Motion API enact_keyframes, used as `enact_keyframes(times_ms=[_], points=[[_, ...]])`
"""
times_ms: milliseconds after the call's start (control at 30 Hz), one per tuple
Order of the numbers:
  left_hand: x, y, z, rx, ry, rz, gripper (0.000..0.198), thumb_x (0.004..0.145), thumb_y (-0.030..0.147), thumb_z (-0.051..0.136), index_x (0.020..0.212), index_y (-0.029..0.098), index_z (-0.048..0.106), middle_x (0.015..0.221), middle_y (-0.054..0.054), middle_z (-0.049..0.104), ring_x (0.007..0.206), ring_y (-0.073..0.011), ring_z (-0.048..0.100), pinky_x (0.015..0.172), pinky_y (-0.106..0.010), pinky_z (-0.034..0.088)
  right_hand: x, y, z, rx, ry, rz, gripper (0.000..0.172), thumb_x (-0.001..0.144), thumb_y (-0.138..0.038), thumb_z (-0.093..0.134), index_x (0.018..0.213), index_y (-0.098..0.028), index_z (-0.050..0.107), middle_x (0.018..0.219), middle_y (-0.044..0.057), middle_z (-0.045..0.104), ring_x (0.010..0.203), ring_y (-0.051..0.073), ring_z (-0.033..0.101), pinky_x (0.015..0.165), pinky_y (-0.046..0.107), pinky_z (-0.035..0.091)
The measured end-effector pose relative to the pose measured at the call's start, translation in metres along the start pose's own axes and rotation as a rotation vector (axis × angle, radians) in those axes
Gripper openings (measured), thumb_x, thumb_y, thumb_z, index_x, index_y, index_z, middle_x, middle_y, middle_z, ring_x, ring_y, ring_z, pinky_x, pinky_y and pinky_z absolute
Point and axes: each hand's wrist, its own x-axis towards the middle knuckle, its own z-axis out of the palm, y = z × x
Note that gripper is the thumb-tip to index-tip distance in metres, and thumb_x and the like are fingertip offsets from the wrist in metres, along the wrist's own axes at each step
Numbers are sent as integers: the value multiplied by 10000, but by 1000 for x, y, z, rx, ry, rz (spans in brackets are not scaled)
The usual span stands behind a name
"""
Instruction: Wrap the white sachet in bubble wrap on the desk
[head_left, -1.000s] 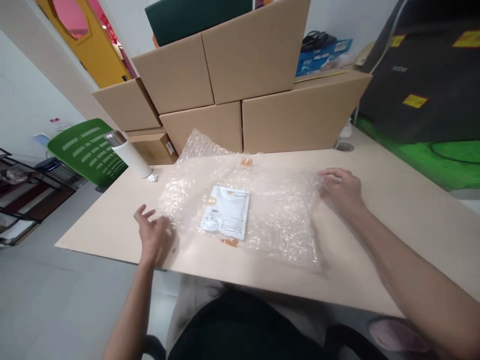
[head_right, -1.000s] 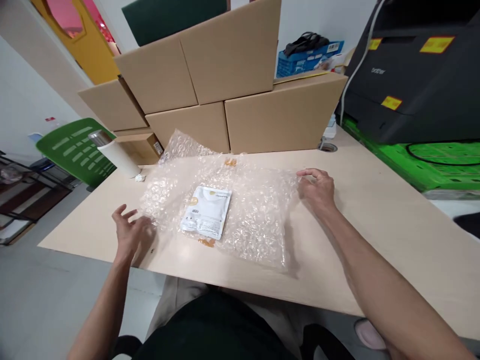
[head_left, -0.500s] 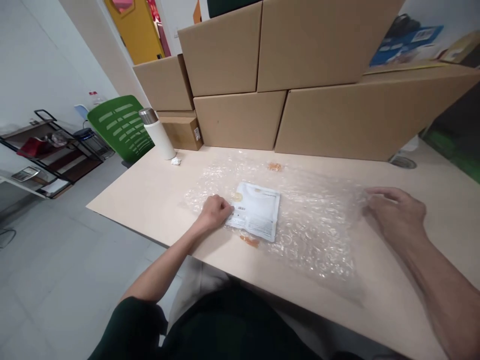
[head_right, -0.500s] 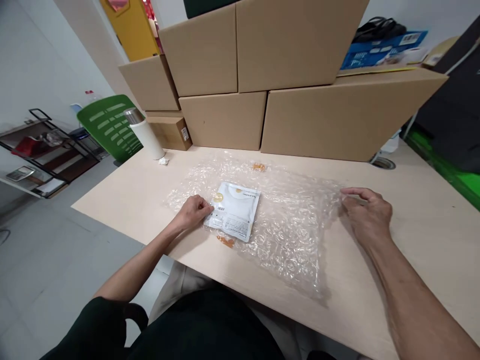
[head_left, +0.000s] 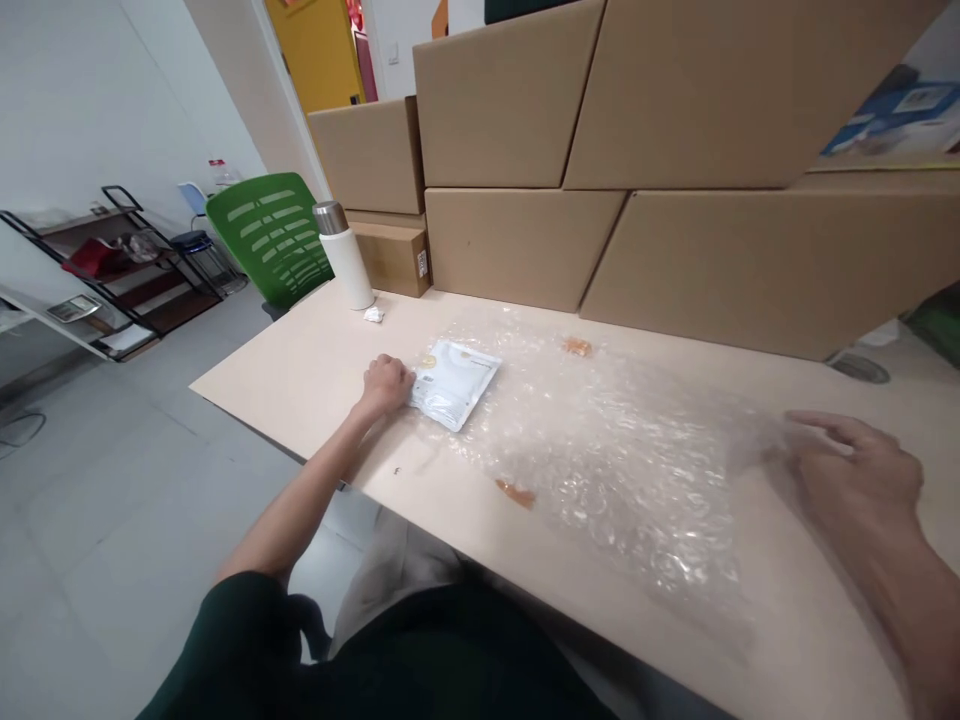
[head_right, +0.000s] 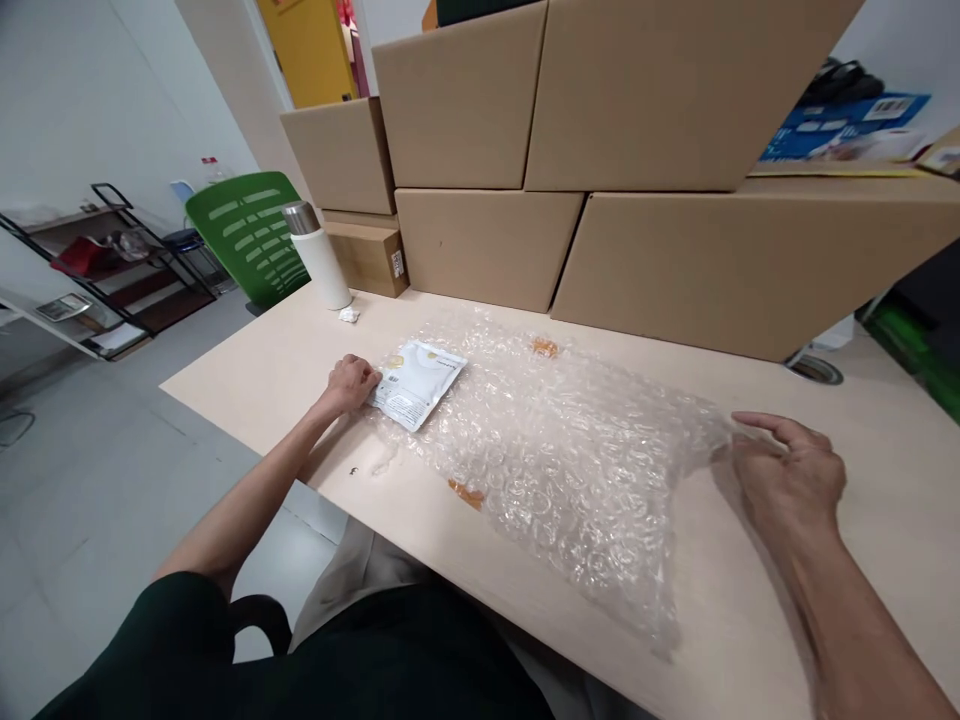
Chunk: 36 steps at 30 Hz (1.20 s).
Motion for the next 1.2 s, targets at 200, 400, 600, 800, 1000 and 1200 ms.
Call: enact_keyframes(times_ms=[200, 400, 600, 800, 1000, 1200], points=[[-7, -2, -2, 1, -74, 3, 194, 923, 303, 494, 880, 162, 621, 916, -108, 673, 842, -219, 594, 736, -302, 384, -24, -86, -15, 106, -136, -247, 188, 694, -404, 610, 840, -313, 686, 1127, 110, 704, 1084, 330, 635, 865, 512, 519], [-27, -15, -5, -60, -69, 30, 201, 923, 330, 466, 859, 183, 588, 807, -74, 656, 791, -225, 588, 681, -305, 361, -95, -175, 31, 219, -787, -541, 267, 912, -395, 513, 1023, -234, 694, 1126, 91, 701, 935, 235, 663, 813, 415, 543], [-40, -26, 0, -326, -4, -27, 356, 873, 371, 558, 1167, 171, 538, 706, -6, 638, 666, -187, 588, 613, -272, 401, -164, -211, 102, -80, -1009, -944, 478, 967, -426, 499, 1339, -140, 593, 1417, 186, 554, 1262, 359, 501, 1029, 519, 405], [-56, -12, -12, -1011, 11, -37, 408, 717, 494, 756, 898, 164, 599, 671, 16, 598, 542, -112, 518, 513, -220, 375, -189, -224, 107, -72, -1025, -856, 592, 983, -469, 458, 1447, -101, 475, 1418, 213, 538, 1251, 376, 512, 1043, 534, 368], [-78, 43, -25, -966, -69, 307, 493, 923, 613, 496, 1110, 191, 667, 1089, -86, 675, 951, -207, 622, 836, -325, 496, -166, -209, 84, 490, -1259, -243, 538, 891, -480, 592, 1357, -216, 544, 1302, 124, 625, 1053, 245, 615, 856, 379, 484], [-81, 98, 13, -358, -267, 476, 632, 986, 615, 218, 1123, 289, 742, 1256, -85, 600, 1239, -335, 468, 1069, -552, 316, -156, -186, 57, 750, -1409, 514, 198, 738, -343, 713, 811, -186, 618, 656, 7, 615, 500, 82, 444, 434, 223, 208]])
